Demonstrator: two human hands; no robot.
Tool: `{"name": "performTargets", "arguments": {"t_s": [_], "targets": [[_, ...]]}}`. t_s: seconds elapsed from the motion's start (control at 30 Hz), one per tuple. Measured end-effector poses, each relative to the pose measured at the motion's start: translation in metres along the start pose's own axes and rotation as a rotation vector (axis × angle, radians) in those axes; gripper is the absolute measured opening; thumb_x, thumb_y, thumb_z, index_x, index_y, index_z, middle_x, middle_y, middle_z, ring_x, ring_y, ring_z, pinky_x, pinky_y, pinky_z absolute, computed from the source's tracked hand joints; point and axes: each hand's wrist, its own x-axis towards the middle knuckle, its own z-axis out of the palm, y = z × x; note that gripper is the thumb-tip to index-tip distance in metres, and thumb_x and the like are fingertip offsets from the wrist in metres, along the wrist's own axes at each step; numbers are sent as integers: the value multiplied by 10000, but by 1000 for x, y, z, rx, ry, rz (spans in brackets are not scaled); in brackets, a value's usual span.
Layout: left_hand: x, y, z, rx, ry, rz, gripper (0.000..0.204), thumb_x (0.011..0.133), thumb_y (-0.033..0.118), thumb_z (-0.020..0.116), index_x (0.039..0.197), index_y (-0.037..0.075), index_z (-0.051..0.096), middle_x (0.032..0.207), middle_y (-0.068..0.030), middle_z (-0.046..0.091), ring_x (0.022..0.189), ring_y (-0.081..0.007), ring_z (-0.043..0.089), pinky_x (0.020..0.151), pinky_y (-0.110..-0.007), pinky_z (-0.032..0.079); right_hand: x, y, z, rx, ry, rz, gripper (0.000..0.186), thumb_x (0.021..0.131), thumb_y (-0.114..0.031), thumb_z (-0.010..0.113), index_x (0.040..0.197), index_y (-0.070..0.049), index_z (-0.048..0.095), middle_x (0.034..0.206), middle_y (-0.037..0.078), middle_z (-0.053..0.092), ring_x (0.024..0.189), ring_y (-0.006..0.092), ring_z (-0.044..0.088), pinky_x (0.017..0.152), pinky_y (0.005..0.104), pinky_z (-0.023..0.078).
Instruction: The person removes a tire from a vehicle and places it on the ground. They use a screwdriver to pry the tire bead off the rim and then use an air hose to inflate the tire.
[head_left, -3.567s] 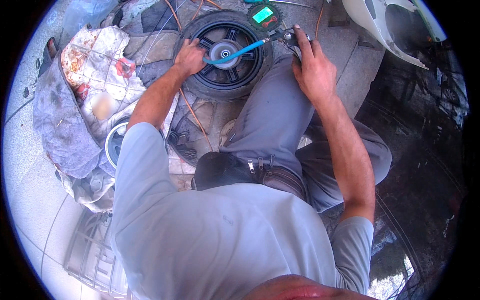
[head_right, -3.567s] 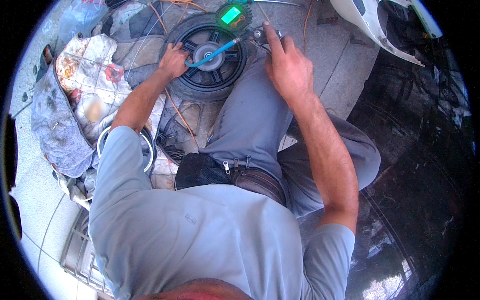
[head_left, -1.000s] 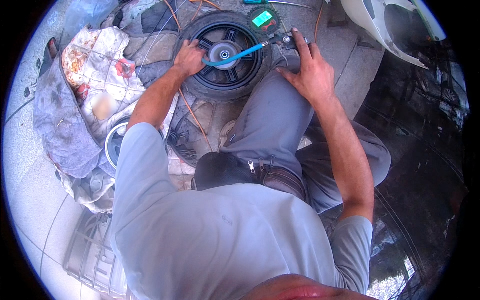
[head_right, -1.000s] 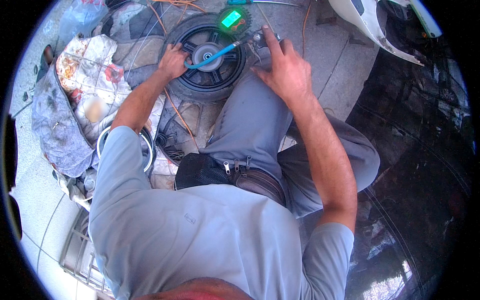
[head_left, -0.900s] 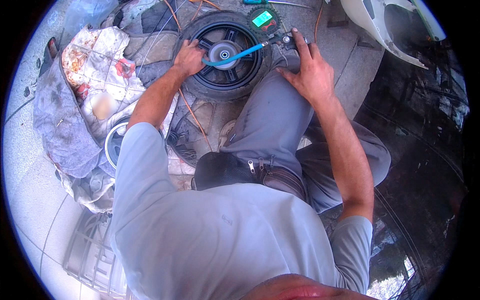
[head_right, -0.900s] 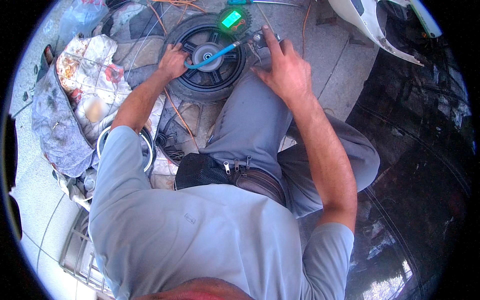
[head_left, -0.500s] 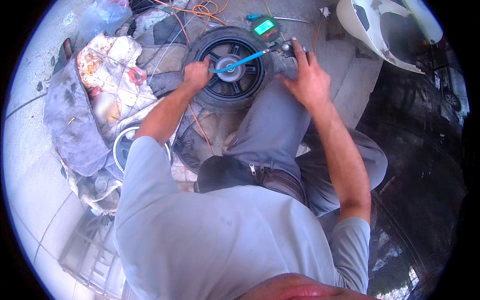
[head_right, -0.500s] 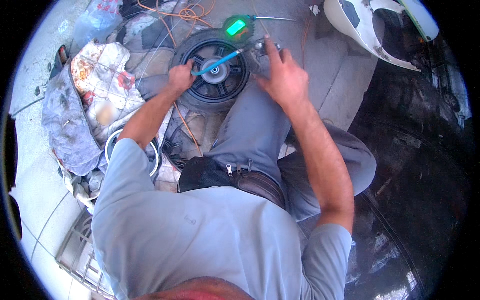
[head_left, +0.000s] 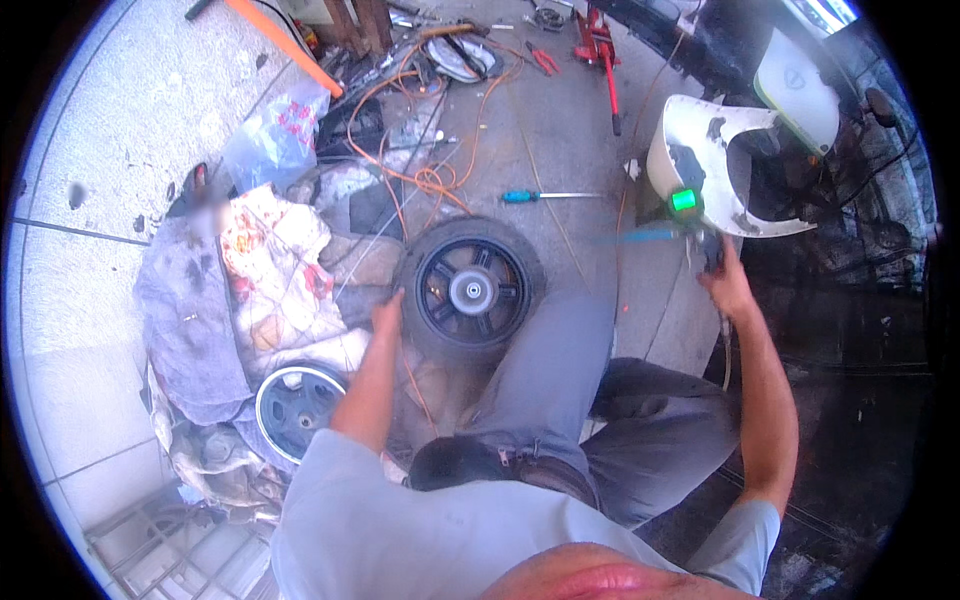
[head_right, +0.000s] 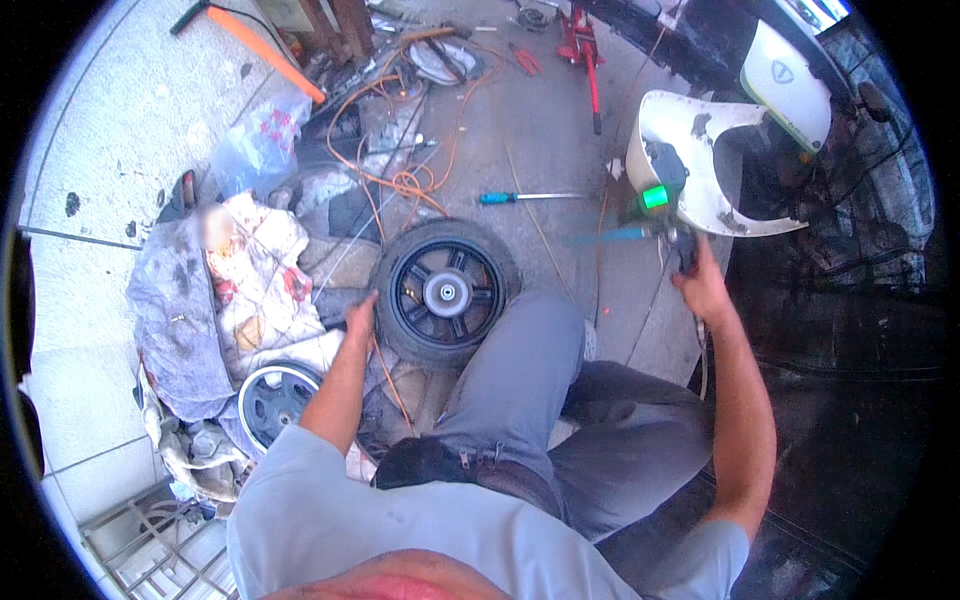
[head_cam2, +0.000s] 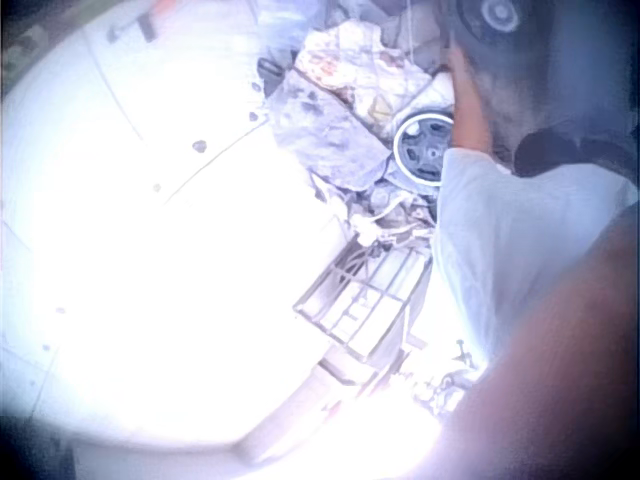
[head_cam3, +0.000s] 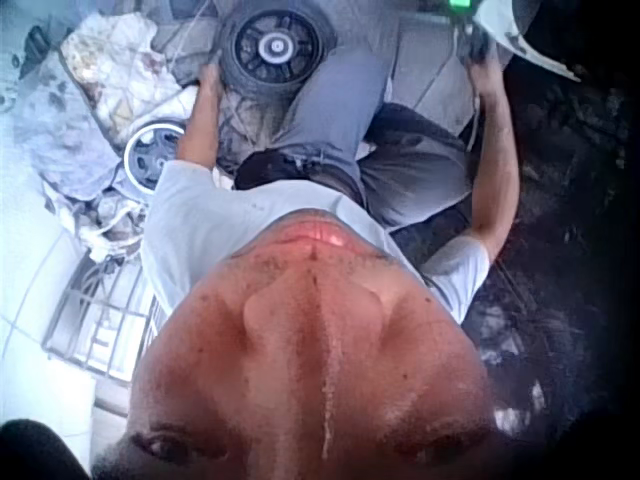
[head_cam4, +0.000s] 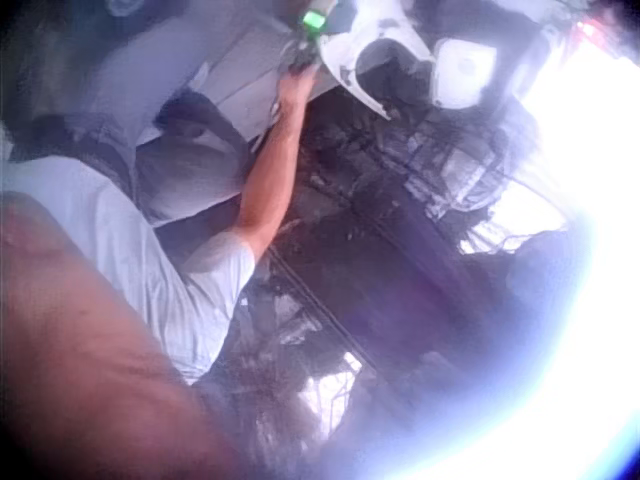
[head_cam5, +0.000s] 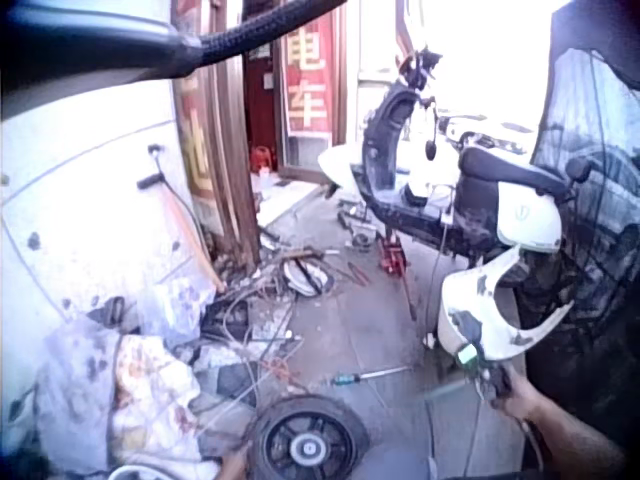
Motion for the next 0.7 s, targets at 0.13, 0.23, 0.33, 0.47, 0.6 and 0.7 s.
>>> {"name": "performTargets", "arguments": {"t_s": [0.13,0.23,0.33,0.47,0.6,0.7], "targets": [[-42,28,68,-113,-210,-3,831,876,396,789,1468,-82,456,1445,-236,548,1314,-359,542,1096,-491,447,-74,80,-21,160,-44,572,1010,744,61,755,1601,-61,236,869,65,622,644,142,574,533,310,482],[-103,79,76,-176,-289,-142,867,910,501,731,1541,3,406,1527,-180,494,1381,-343,491,1140,-494,400,-121,167,17,566,31,730,626,761,-12,767,1338,-47,526,908,63,643,721,169,614,599,336,531],[-134,108,62,-439,-498,-136,799,989,538,615,1571,39,386,1570,-102,476,1421,-312,463,1181,-479,352,-173,224,67,1045,-66,697,429,848,-96,737,1247,-3,613,1044,95,678,878,214,675,726,411,560],[-124,133,70,-326,-531,-79,675,985,517,634,1524,139,488,1500,-110,537,1353,-260,514,1118,-409,433,-286,203,97,1016,-70,1035,468,903,-150,696,1322,5,555,1216,94,601,1058,207,580,893,367,433],[-152,201,124,118,-620,165,952,879,542,759,1556,8,358,1541,-183,466,1408,-290,460,1165,-440,391,-371,57,19,678,-45,1119,514,958,-205,655,1396,12,496,1388,93,523,1239,200,485,1059,323,307],[-182,247,166,-43,-716,307,995,735,537,884,1406,-94,508,1412,-241,573,1298,-296,575,1086,-416,474,-381,-56,-17,418,-43,1097,551,1000,-246,624,1451,18,452,1517,92,465,1374,195,414,1183,290,212]]}}
